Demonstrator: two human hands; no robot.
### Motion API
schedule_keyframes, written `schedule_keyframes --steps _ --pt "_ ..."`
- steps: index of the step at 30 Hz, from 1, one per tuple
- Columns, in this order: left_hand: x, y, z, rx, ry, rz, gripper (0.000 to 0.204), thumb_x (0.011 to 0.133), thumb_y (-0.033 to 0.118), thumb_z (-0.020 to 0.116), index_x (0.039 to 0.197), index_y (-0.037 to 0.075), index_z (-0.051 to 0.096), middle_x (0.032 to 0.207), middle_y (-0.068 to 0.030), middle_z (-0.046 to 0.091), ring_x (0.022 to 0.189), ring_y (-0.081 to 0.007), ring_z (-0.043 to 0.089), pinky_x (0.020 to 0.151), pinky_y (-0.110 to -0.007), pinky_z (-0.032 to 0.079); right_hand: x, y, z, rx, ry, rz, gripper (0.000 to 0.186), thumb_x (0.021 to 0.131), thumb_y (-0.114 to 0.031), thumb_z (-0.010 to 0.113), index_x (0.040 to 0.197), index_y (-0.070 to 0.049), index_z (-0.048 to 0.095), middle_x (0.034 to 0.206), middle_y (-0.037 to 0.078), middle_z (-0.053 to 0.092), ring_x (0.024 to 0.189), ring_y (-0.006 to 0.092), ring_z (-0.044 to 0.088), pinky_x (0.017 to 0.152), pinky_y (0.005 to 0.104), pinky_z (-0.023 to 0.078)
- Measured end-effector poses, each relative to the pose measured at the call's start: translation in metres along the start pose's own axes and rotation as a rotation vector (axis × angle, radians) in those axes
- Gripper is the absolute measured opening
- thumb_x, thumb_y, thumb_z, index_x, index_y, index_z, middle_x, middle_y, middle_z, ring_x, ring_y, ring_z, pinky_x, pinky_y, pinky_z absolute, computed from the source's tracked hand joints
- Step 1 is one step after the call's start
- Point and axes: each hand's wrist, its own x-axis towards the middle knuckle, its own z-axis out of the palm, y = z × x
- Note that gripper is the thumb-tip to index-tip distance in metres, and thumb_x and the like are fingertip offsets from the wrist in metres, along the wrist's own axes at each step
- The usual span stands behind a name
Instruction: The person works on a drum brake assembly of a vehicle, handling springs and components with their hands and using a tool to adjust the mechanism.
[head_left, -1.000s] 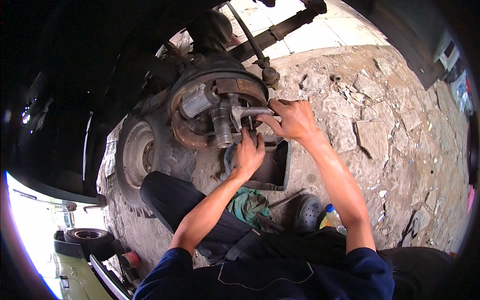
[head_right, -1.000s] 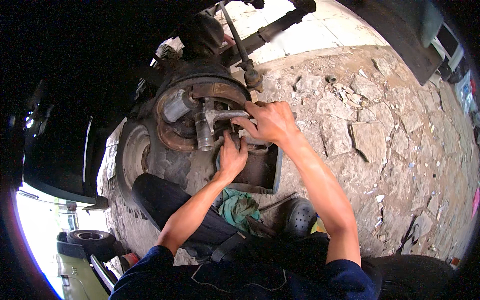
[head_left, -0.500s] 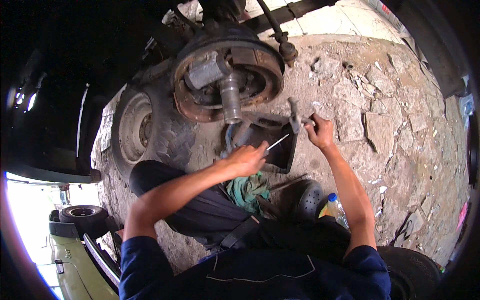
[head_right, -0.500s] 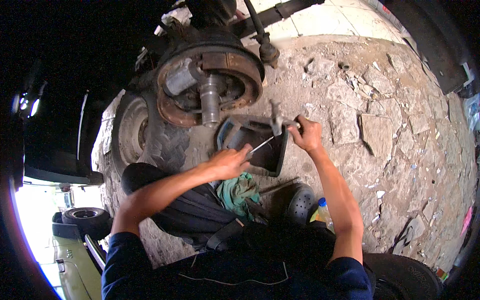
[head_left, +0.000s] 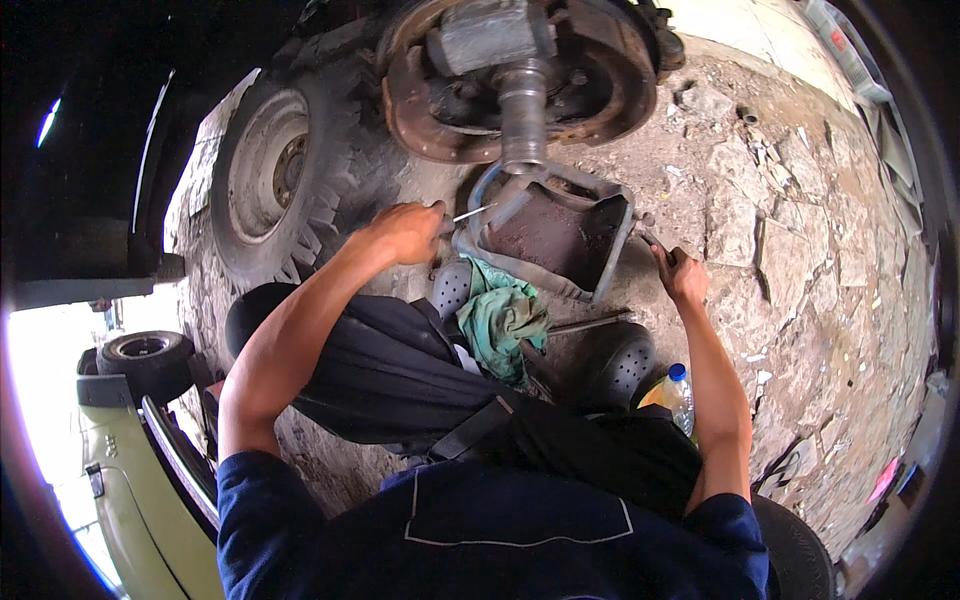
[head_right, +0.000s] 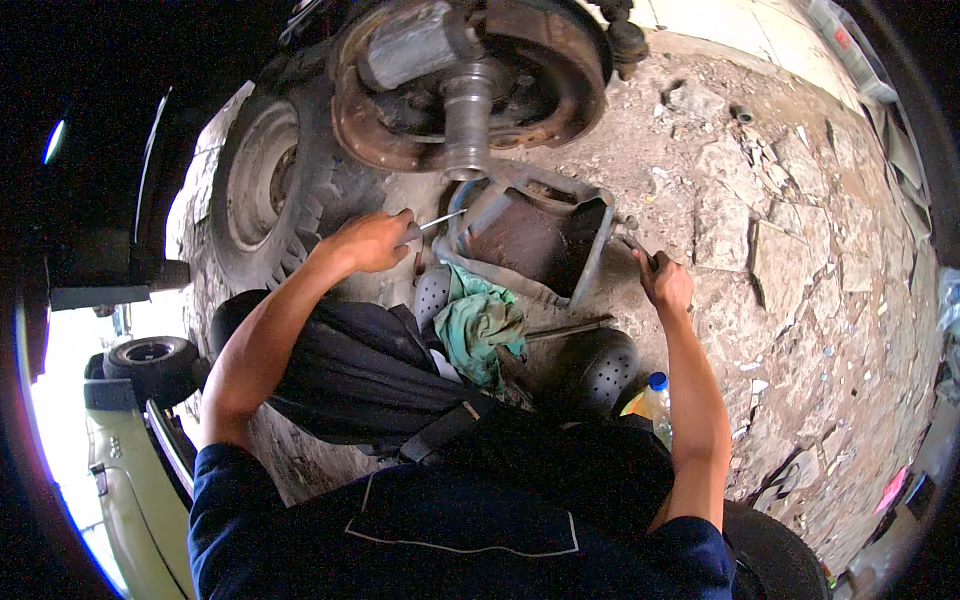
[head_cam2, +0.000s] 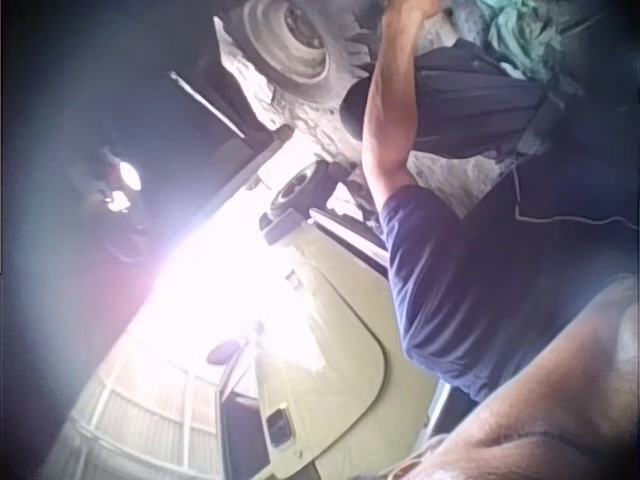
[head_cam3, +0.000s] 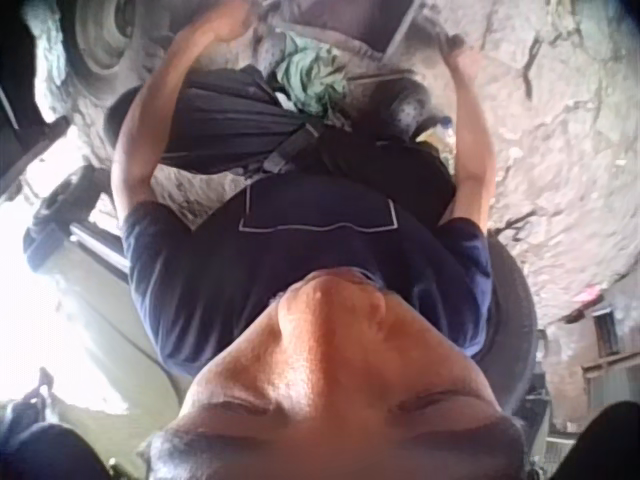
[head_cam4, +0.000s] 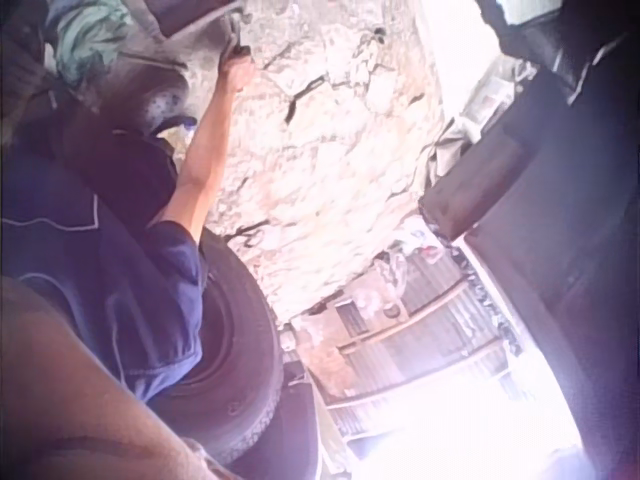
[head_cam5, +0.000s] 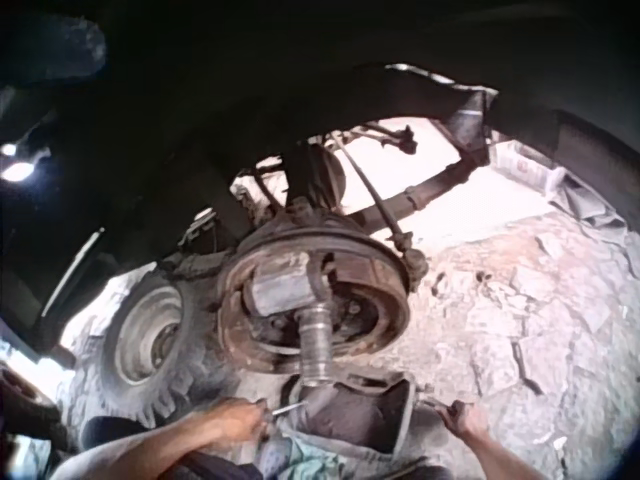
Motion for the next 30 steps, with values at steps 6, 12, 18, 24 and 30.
schedule_keyframes --steps 6,12,18,24,30 --pt "0.006 -0.016 0.009 -0.016 -0.011 -0.006 0.038 0.084 0.016 0.063 0.113 -0.004 0.051 0.095 -0.0293 0.064 0.093 -0.0451 0.062 0.082 -0.051 0.049 -0.002 0.011 0.027 -0.079 -0.051 -0.074 0.051 0.087 -0.056 0.057 0.089 -0.006 0.065 0.085 0.022 0.068 0.083 0.0413 0.065 0.073 0.0481 0.05" --pt "0.01 -0.023 0.015 -0.037 -0.028 0.047 0.04 0.085 0.016 0.062 0.119 -0.001 0.051 0.103 -0.0252 0.065 0.1 -0.0428 0.061 0.085 -0.05 0.048 0.009 0.003 0.023 -0.122 -0.025 -0.162 0.047 0.087 -0.052 0.058 0.085 -0.006 0.067 0.086 0.019 0.068 0.084 0.0412 0.065 0.074 0.0495 0.051" --pt "0.014 -0.018 0.019 -0.194 0.01 0.082 0.047 0.088 0.028 0.064 0.125 0.002 0.05 0.105 -0.0246 0.064 0.102 -0.0426 0.06 0.087 -0.049 0.047 0.028 -0.077 -0.011 0.26 0.09 -0.311 0.047 0.09 -0.05 0.06 0.077 -0.005 0.067 0.072 0.022 0.064 0.068 0.0438 0.059 0.059 0.0463 0.047" --pt "0.011 -0.007 0.026 -0.381 0.074 0.1 0.055 0.092 0.041 0.057 0.126 -0.001 0.047 0.105 -0.0268 0.064 0.101 -0.0437 0.06 0.086 -0.049 0.047 -0.04 -0.208 -0.014 0.835 -0.622 -0.343 0.059 0.091 -0.057 0.055 0.098 0.0 0.068 0.084 0.009 0.068 0.075 0.0152 0.059 0.069 0.0338 0.049" --pt "0.008 0.012 0.049 -0.385 -0.038 0.126 0.056 0.092 0.043 0.057 0.124 -0.002 0.048 0.104 -0.0279 0.063 0.099 -0.0443 0.06 0.085 -0.049 0.047 -0.077 -0.25 0.026 1.284 -0.639 -0.183 0.047 0.099 -0.045 0.049 0.105 0.0 0.064 0.091 0.005 0.062 0.082 0.0118 0.056 0.072 0.0282 0.048"
